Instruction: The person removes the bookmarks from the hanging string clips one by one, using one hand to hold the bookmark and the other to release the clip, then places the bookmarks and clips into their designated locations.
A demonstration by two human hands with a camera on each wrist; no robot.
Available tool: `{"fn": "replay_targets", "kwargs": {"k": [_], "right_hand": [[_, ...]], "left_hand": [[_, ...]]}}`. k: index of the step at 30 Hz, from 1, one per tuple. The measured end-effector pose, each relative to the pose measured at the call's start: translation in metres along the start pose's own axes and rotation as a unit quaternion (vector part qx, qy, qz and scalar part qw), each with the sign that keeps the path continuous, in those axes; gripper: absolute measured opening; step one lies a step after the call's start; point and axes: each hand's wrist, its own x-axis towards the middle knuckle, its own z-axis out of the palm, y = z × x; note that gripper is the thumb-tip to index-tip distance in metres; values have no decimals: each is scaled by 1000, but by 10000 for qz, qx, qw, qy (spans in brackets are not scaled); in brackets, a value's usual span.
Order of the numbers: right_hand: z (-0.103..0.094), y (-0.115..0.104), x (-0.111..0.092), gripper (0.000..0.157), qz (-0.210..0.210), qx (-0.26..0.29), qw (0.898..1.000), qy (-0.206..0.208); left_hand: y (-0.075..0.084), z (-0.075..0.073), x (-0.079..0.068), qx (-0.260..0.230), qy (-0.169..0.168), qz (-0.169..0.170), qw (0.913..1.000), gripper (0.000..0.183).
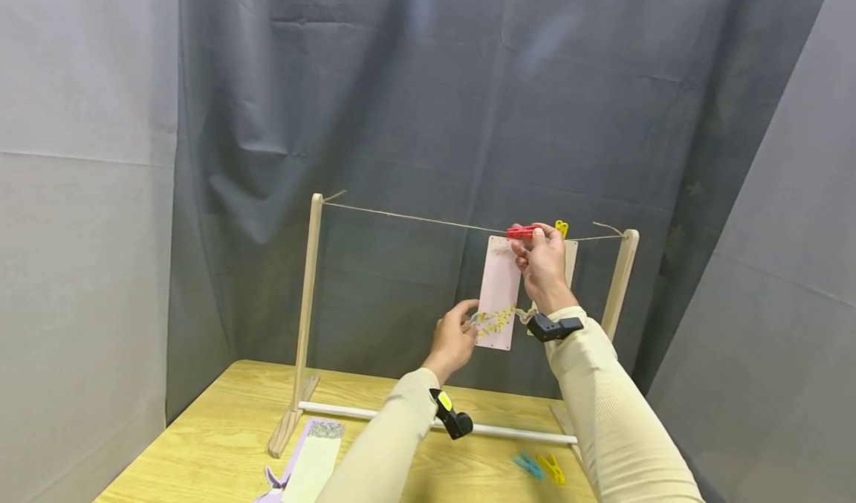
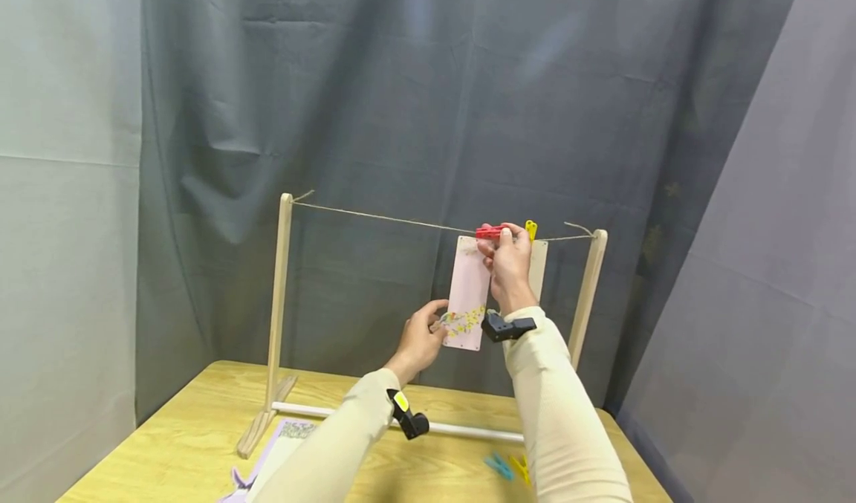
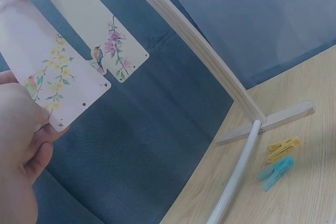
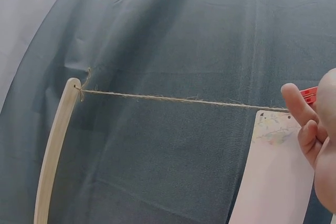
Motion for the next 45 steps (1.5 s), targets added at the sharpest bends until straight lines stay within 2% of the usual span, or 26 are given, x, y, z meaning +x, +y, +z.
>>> {"fn": "replay_targets", "kwargs": {"k": [6, 12, 18, 27, 37, 45], "right_hand": [[2, 1, -1, 18, 16, 50, 9999, -102], [0, 3, -6, 15, 75, -119, 9997, -193], [-3, 1, -8, 23, 16, -296, 9989, -356], [-17, 1, -17, 39, 175, -642, 9963, -541], [-32, 1, -24, 30, 135, -861, 9945, -586], [-39, 3, -31, 35, 141, -819, 9945, -640]], "left_hand": [[-2, -5, 1, 1, 49, 64, 10000, 50], [-3, -11, -2, 45, 26, -5, 10000, 50], [-5, -17, -1, 54, 40, 70, 10000, 51], [-6, -28, -2, 42, -97, 70, 9999, 52], [-6, -35, -3, 80, -138, 94, 9998, 53], [-1, -43, -10, -1, -234, 154, 9996, 52]]}}
